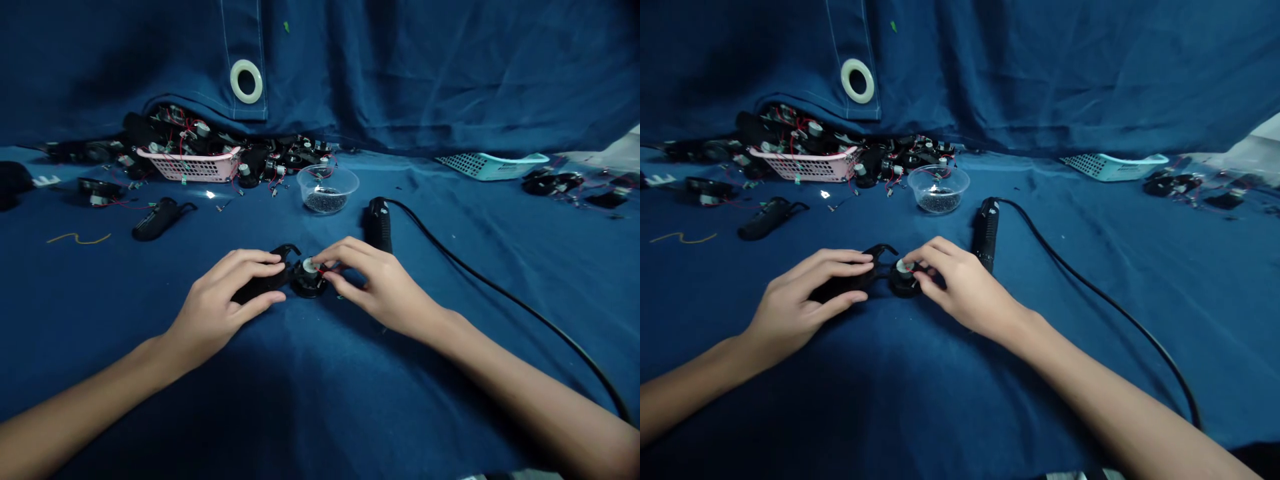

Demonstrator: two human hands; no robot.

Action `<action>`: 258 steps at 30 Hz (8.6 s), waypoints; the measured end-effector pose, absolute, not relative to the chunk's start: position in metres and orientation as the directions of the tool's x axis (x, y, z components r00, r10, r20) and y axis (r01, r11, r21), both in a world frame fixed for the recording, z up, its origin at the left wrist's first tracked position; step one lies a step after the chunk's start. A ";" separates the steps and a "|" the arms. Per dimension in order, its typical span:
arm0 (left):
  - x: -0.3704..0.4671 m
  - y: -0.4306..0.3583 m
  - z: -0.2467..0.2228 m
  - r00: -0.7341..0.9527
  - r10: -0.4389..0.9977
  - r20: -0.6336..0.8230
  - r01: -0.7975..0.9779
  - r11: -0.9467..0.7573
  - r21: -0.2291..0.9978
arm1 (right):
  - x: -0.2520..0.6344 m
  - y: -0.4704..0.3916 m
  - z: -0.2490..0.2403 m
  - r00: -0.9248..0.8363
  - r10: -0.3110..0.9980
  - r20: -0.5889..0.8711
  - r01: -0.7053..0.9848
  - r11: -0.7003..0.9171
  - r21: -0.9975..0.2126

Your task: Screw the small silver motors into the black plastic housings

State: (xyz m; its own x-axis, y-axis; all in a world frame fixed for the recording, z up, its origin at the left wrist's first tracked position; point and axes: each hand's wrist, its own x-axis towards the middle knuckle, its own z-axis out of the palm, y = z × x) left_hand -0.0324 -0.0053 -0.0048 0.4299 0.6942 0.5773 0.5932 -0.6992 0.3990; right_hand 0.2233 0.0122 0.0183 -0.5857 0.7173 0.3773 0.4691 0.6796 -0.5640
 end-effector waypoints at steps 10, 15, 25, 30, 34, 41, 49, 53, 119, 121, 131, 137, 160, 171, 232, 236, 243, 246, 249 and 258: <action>-0.040 0.000 0.005 0.550 0.568 0.612 0.588 -0.784 0.199 | 0.220 0.011 0.011 -0.589 0.756 0.286 0.544 0.632 -0.551; -0.044 0.005 0.004 0.605 0.542 0.583 0.567 -0.808 0.163 | 0.220 0.012 0.010 -0.557 0.784 0.275 0.550 0.596 -0.586; -0.032 -0.007 -0.004 0.606 0.618 0.501 0.607 -0.766 0.211 | 0.215 0.007 0.008 -0.528 0.790 0.312 0.538 0.596 -0.596; -0.032 -0.009 -0.003 0.623 0.613 0.486 0.575 -0.780 0.247 | 0.216 0.006 0.010 -0.546 0.785 0.293 0.549 0.600 -0.582; -0.033 -0.011 -0.004 0.627 0.614 0.480 0.580 -0.779 0.238 | 0.216 0.007 0.010 -0.553 0.782 0.290 0.540 0.600 -0.590; -0.033 -0.010 -0.007 0.640 0.607 0.471 0.582 -0.783 0.218 | 0.216 0.008 0.011 -0.562 0.781 0.271 0.546 0.597 -0.588; -0.035 -0.004 -0.001 0.673 0.603 0.428 0.589 -0.787 0.183 | 0.216 0.009 0.011 -0.558 0.787 0.264 0.545 0.587 -0.598; -0.035 -0.002 0.000 0.689 0.597 0.411 0.593 -0.790 0.153 | 0.215 0.010 0.011 -0.564 0.784 0.258 0.531 0.584 -0.614; -0.040 -0.005 0.019 0.795 0.555 0.244 0.530 -0.832 0.164 | 0.217 0.016 0.016 -0.679 0.712 0.179 0.509 0.632 -0.585; -0.039 -0.006 0.018 0.801 0.545 0.246 0.522 -0.838 0.158 | 0.217 0.016 0.017 -0.679 0.715 0.166 0.514 0.625 -0.587; -0.038 -0.006 0.010 0.808 0.473 0.351 0.467 -0.878 0.108 | 0.216 0.014 0.015 -0.653 0.741 0.154 0.502 0.576 -0.645; -0.041 -0.004 0.016 0.816 0.493 0.303 0.447 -0.869 0.211 | 0.221 0.017 0.015 -0.607 0.788 0.108 0.445 0.449 -0.775; -0.041 -0.002 0.017 0.823 0.475 0.311 0.437 -0.880 0.186 | 0.219 0.016 0.017 -0.696 0.698 0.169 0.471 0.621 -0.627; -0.042 -0.005 0.016 0.837 0.445 0.318 0.417 -0.896 0.155 | 0.221 0.016 0.017 -0.692 0.704 0.161 0.458 0.601 -0.655; -0.041 -0.005 0.017 0.823 0.470 0.321 0.433 -0.883 0.183 | 0.218 0.013 0.016 -0.700 0.705 0.112 0.588 0.659 -0.470; -0.041 -0.004 0.017 0.815 0.462 0.350 0.418 -0.887 0.197 | 0.212 0.018 0.028 -0.729 0.683 0.048 0.611 0.680 -0.406; -0.041 -0.003 0.016 0.828 0.427 0.363 0.410 -0.903 0.127 | 0.194 0.018 0.047 -0.724 0.679 -0.123 0.689 0.698 -0.196; -0.041 -0.003 0.016 0.830 0.421 0.366 0.409 -0.905 0.114 | 0.193 0.015 0.044 -0.719 0.686 -0.116 0.694 0.695 -0.188; -0.041 -0.003 0.017 0.831 0.419 0.367 0.403 -0.907 0.123 | 0.201 0.013 0.038 -0.717 0.693 -0.072 0.685 0.682 -0.257; -0.040 -0.003 0.017 0.828 0.414 0.378 0.402 -0.908 0.115 | 0.215 0.016 0.040 -0.730 0.677 0.090 0.583 0.686 -0.435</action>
